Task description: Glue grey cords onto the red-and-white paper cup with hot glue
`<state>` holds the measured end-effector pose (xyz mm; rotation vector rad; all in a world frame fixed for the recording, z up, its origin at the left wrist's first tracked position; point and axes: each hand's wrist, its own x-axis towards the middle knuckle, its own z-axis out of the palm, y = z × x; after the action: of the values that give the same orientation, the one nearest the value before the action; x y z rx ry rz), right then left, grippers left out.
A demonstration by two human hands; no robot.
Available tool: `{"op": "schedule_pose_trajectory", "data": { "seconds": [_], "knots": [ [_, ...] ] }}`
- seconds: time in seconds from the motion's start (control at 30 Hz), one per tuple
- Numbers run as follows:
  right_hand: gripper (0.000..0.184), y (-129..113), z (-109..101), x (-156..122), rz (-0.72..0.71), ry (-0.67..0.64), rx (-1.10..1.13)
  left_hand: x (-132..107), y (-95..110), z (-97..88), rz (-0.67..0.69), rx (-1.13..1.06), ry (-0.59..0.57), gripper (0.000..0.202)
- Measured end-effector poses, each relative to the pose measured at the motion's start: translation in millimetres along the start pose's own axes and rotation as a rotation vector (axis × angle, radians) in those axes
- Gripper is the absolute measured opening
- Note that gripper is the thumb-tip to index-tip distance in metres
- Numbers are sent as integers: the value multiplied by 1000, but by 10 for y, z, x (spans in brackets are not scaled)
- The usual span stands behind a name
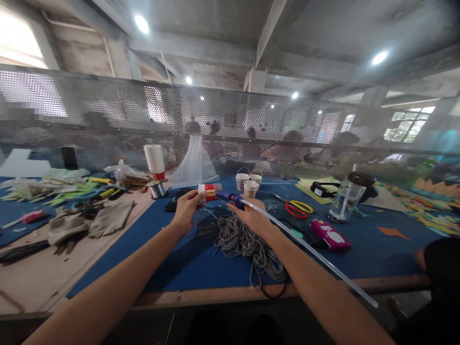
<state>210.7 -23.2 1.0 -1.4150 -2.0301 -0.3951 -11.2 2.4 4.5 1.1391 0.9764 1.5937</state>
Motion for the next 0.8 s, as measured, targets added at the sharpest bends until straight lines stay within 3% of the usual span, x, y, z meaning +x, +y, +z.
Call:
{"op": "schedule_pose_trajectory", "data": {
  "seconds": [0.8],
  "knots": [
    [42, -26, -59, -12, -16, -63, -3, 37, -1, -19, -8, -43, 22, 35]
  ]
}}
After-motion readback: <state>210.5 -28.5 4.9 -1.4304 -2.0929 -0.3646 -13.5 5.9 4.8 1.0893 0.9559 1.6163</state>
